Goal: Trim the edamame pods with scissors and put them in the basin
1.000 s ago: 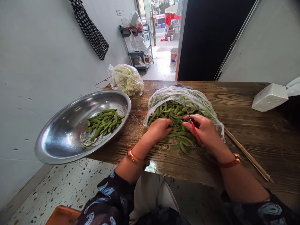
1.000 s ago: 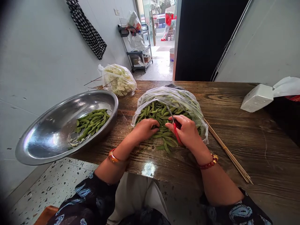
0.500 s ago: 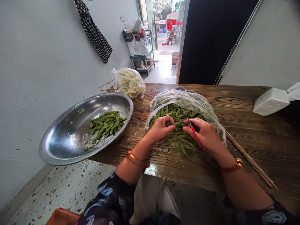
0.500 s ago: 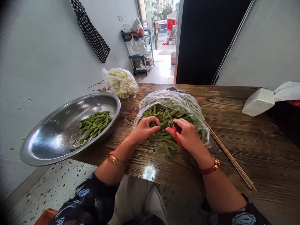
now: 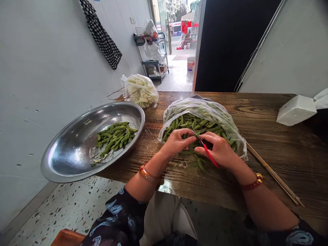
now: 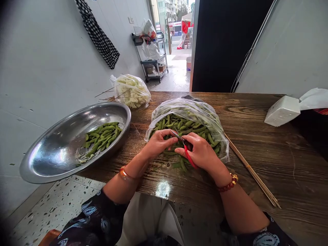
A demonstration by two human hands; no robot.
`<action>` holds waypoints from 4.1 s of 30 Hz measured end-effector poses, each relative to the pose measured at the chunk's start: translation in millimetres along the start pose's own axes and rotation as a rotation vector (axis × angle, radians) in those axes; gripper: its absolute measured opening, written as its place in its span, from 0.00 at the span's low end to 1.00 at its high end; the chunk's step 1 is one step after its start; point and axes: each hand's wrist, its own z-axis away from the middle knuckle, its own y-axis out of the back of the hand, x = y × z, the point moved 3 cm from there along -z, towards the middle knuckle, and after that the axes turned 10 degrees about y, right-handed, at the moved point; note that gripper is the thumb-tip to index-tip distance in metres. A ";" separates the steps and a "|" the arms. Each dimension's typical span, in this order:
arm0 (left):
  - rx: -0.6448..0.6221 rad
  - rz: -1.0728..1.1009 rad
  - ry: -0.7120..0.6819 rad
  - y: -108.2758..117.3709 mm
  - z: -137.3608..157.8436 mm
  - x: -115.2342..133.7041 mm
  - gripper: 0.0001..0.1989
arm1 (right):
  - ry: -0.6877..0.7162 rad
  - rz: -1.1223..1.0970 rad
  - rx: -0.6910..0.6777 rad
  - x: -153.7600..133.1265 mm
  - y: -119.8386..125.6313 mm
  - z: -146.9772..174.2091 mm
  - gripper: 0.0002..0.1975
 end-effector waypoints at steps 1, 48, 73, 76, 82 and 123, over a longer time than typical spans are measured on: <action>-0.008 -0.010 0.000 -1.0 -0.1 -0.6 0.14 | 0.000 0.000 0.006 -0.3 -0.8 0.0 0.18; 0.027 0.248 0.112 -2.8 -0.2 -5.8 0.14 | 0.011 0.033 0.111 2.3 0.7 -0.4 0.17; 0.170 0.200 0.065 -8.5 21.3 12.4 0.16 | 0.007 0.080 0.240 18.9 8.7 3.3 0.20; 0.287 -0.013 -0.064 8.8 38.8 41.0 0.10 | -0.003 0.100 0.266 23.9 10.0 6.1 0.23; 0.752 -0.686 -0.196 116.7 81.5 94.0 0.01 | 0.008 0.092 0.285 26.0 10.2 8.7 0.25; -0.086 -1.749 -0.315 -50.4 10.9 -1.3 0.14 | -0.131 -0.174 0.517 19.1 28.3 -3.0 0.20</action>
